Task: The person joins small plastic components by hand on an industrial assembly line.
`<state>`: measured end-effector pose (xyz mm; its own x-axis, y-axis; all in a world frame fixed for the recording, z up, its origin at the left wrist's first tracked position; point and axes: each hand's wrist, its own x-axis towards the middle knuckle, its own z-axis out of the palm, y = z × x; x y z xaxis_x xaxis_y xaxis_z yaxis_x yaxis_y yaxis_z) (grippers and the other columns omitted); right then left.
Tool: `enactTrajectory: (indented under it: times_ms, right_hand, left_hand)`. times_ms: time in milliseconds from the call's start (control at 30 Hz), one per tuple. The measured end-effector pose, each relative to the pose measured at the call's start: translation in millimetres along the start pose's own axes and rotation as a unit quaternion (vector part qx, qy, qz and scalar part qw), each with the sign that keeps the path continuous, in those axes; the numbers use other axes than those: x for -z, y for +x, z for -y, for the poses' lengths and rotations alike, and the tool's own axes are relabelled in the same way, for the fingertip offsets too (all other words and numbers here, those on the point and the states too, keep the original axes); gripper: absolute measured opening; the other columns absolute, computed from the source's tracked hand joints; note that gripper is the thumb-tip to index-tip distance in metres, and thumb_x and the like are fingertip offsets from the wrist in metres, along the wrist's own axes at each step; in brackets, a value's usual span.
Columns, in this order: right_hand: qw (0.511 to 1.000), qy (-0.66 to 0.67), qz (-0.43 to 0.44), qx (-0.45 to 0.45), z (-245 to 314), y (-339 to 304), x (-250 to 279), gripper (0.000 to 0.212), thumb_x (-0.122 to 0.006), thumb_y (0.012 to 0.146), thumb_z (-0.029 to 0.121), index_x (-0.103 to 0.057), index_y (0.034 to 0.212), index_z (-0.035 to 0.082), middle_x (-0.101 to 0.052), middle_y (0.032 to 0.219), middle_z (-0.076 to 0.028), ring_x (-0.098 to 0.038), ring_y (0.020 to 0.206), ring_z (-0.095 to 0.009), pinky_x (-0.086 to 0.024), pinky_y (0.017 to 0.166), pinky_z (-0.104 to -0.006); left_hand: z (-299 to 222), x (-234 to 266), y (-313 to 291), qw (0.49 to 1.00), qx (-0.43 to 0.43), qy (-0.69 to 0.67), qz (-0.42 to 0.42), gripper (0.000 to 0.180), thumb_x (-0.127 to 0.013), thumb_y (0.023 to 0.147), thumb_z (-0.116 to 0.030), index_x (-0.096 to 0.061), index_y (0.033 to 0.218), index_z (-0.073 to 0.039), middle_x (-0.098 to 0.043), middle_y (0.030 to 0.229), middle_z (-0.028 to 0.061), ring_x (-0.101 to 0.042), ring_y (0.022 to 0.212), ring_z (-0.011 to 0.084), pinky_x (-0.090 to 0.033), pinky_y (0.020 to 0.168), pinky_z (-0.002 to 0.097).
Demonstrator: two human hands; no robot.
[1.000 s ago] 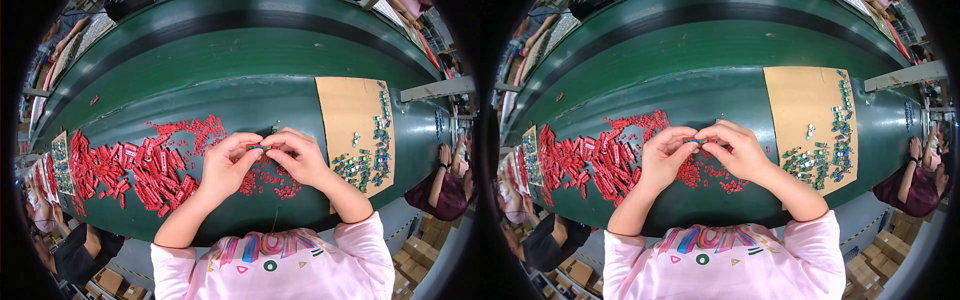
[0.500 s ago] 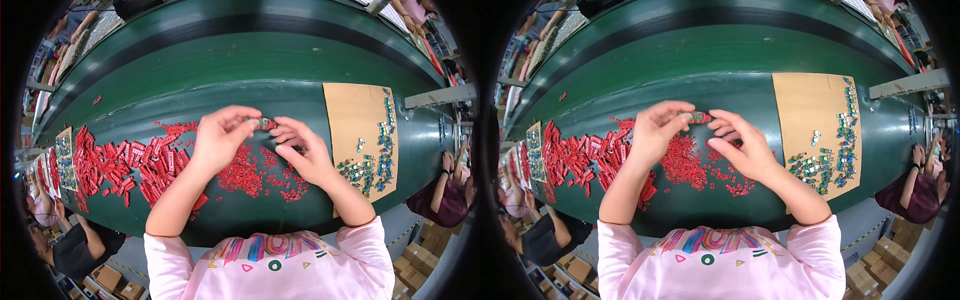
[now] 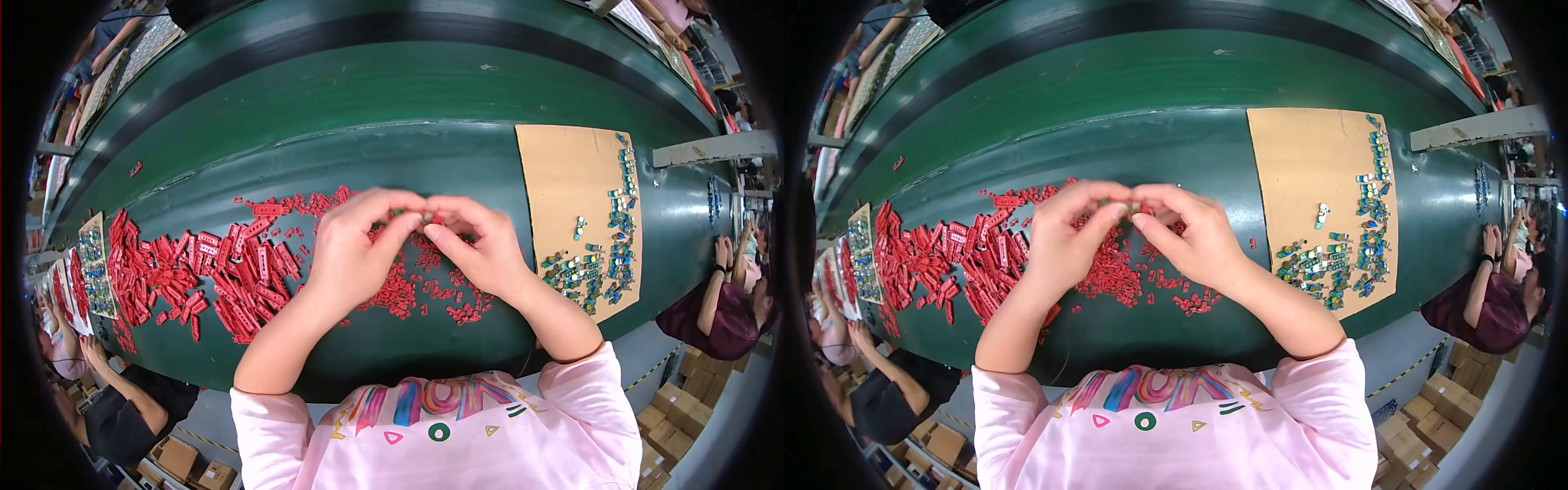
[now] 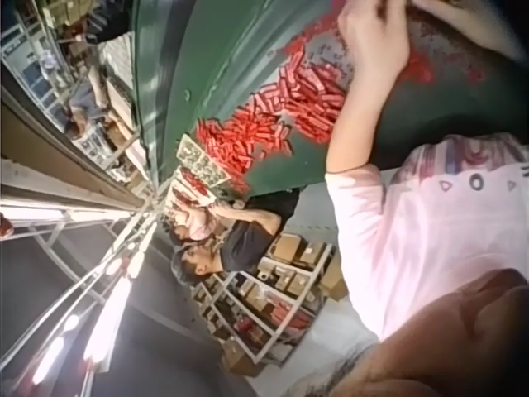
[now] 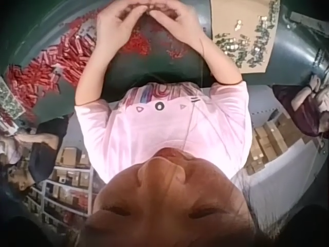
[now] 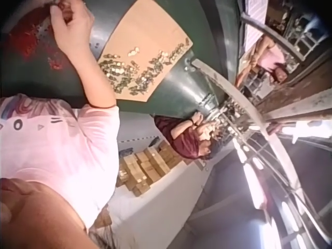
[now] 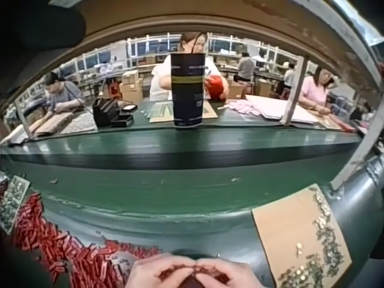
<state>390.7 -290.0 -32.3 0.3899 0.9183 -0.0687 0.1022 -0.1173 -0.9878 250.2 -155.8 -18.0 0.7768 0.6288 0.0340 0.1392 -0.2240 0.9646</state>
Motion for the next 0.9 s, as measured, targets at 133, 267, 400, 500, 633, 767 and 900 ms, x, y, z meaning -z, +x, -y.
enactTrajectory:
  times_ms: [133,267,400,500,633,767,900]
  right_hand:
    - [0.976,-0.170,-0.032,0.130,-2.2,1.9,5.8,0.032,-0.069,0.085,0.002,-0.066,0.116,0.005,-0.066,0.099,-0.005,-0.060,0.086,-0.014,-0.049,0.081,-0.0273]
    - [0.881,-0.387,0.000,0.271,-8.3,7.4,8.0,0.025,-0.071,0.083,0.006,-0.070,0.108,0.006,-0.066,0.098,-0.002,-0.060,0.087,-0.018,-0.049,0.087,-0.0315]
    - [0.864,-0.421,0.020,0.276,-4.9,11.4,-11.2,0.017,-0.071,0.081,0.011,-0.072,0.098,0.008,-0.065,0.095,-0.001,-0.060,0.089,-0.021,-0.047,0.091,-0.0344]
    - [0.844,-0.459,0.053,0.271,-14.2,15.3,-5.9,0.014,-0.070,0.081,0.009,-0.072,0.094,0.008,-0.064,0.092,-0.001,-0.060,0.086,-0.021,-0.048,0.087,-0.0328]
    - [0.831,-0.481,0.088,0.266,-9.0,18.7,-5.9,0.010,-0.069,0.079,0.008,-0.071,0.089,0.007,-0.063,0.092,-0.001,-0.060,0.082,-0.021,-0.048,0.083,-0.0312]
    - [0.812,-0.503,0.103,0.277,-2.2,19.4,-8.7,0.008,-0.069,0.079,0.008,-0.070,0.087,0.007,-0.063,0.091,-0.002,-0.060,0.081,-0.021,-0.049,0.082,-0.0309]
    - [0.811,-0.495,0.057,0.305,-7.2,18.5,-11.3,0.009,-0.068,0.078,0.007,-0.070,0.087,0.007,-0.062,0.090,-0.003,-0.059,0.080,-0.021,-0.048,0.081,-0.0307]
  left_hand:
    - [27.9,35.0,58.7,0.980,-0.073,0.133,-0.127,0.016,-0.064,0.087,-0.002,-0.070,0.101,-0.005,-0.070,0.080,0.0027,-0.059,0.065,0.0131,-0.047,0.059,0.0258]
    - [88.3,109.8,105.9,0.938,0.083,0.290,-0.172,0.023,-0.069,0.086,-0.017,-0.069,0.107,-0.008,-0.068,0.081,0.0037,-0.062,0.069,0.0184,-0.050,0.068,0.0308]
    - [114.2,139.2,102.1,0.830,-0.093,0.465,-0.294,0.028,-0.071,0.084,-0.022,-0.069,0.109,-0.009,-0.068,0.084,0.0055,-0.064,0.077,0.0226,-0.051,0.075,0.0345]
    - [81.5,127.4,78.4,0.869,-0.099,0.422,-0.238,0.027,-0.072,0.083,-0.022,-0.069,0.107,-0.009,-0.068,0.092,0.0056,-0.065,0.088,0.0251,-0.051,0.082,0.0350]
    - [30.1,129.8,21.0,0.934,0.076,0.350,-0.010,0.012,-0.069,0.082,-0.014,-0.072,0.091,-0.006,-0.069,0.095,0.0049,-0.065,0.087,0.0256,-0.051,0.081,0.0353]
    - [39.2,139.6,-7.8,0.887,0.018,0.461,0.035,0.014,-0.067,0.081,-0.010,-0.072,0.094,-0.005,-0.070,0.093,0.0043,-0.066,0.083,0.0255,-0.051,0.077,0.0357]
    - [31.0,137.6,-2.8,0.885,0.094,0.453,0.055,0.020,-0.067,0.085,-0.010,-0.072,0.104,-0.005,-0.071,0.093,0.0049,-0.068,0.083,0.0213,-0.053,0.075,0.0313]
